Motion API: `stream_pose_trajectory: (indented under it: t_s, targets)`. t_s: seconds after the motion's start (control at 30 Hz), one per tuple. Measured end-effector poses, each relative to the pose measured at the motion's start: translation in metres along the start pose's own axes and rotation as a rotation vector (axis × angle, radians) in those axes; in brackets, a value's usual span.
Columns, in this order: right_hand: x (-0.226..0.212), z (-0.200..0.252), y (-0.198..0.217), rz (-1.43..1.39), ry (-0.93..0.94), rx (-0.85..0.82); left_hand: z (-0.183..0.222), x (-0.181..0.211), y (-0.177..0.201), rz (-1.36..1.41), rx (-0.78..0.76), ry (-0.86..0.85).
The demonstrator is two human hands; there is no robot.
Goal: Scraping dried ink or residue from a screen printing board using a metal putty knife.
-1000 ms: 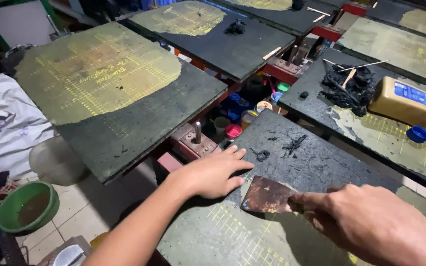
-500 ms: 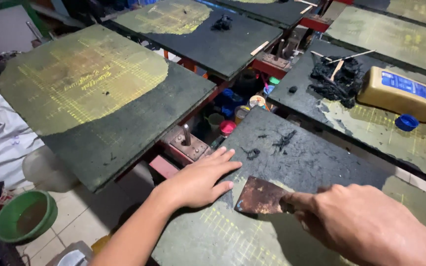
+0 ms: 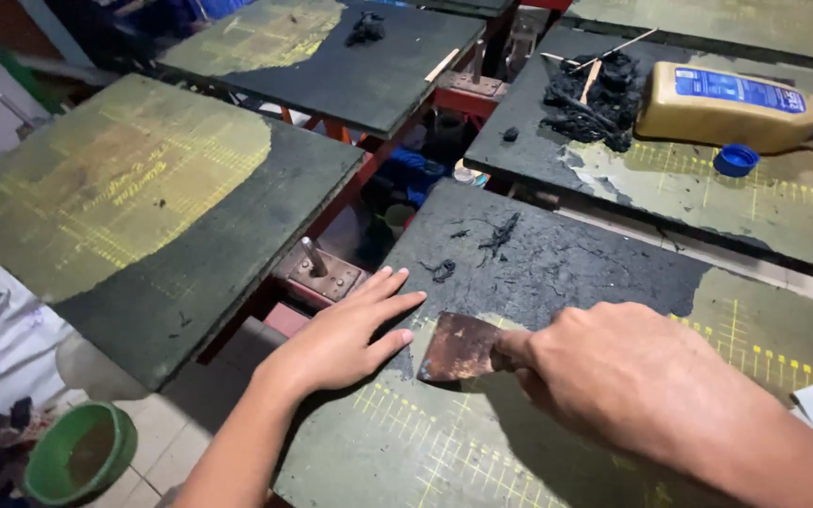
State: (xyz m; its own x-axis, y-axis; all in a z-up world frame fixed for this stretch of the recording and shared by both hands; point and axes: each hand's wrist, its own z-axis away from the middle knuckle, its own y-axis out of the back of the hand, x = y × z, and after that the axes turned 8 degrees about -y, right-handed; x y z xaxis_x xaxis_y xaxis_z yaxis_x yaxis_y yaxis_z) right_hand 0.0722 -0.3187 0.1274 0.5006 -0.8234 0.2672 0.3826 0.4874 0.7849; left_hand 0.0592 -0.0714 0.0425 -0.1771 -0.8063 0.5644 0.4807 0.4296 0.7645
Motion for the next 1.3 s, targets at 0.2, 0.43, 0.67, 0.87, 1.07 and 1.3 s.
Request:
stream_pose_trajectory:
  t_s: [0.2,0.43,0.67,0.87,1.07,1.3]
  targets:
    - [-0.001,-0.006,-0.001,-0.003,0.049,0.029,0.0,-0.005,-0.002,0.009,0.019,-0.03]
    - [-0.003,-0.003,-0.003,0.021,-0.011,0.019,0.0,-0.005,-0.002,-0.011,0.012,-0.031]
    - [-0.002,-0.006,-0.006,0.056,-0.032,-0.018,0.001,-0.003,-0.001,0.005,-0.019,-0.034]
    - [-0.006,-0.009,-0.006,0.055,-0.047,-0.029,0.001,-0.005,0.0,0.007,-0.009,-0.026]
    - [-0.007,-0.011,-0.014,0.052,-0.04,0.027,0.001,-0.004,-0.001,-0.003,-0.002,-0.024]
    - [0.01,0.014,0.012,-0.062,0.096,-0.109,-0.001,-0.013,-0.002,0.016,0.041,-0.08]
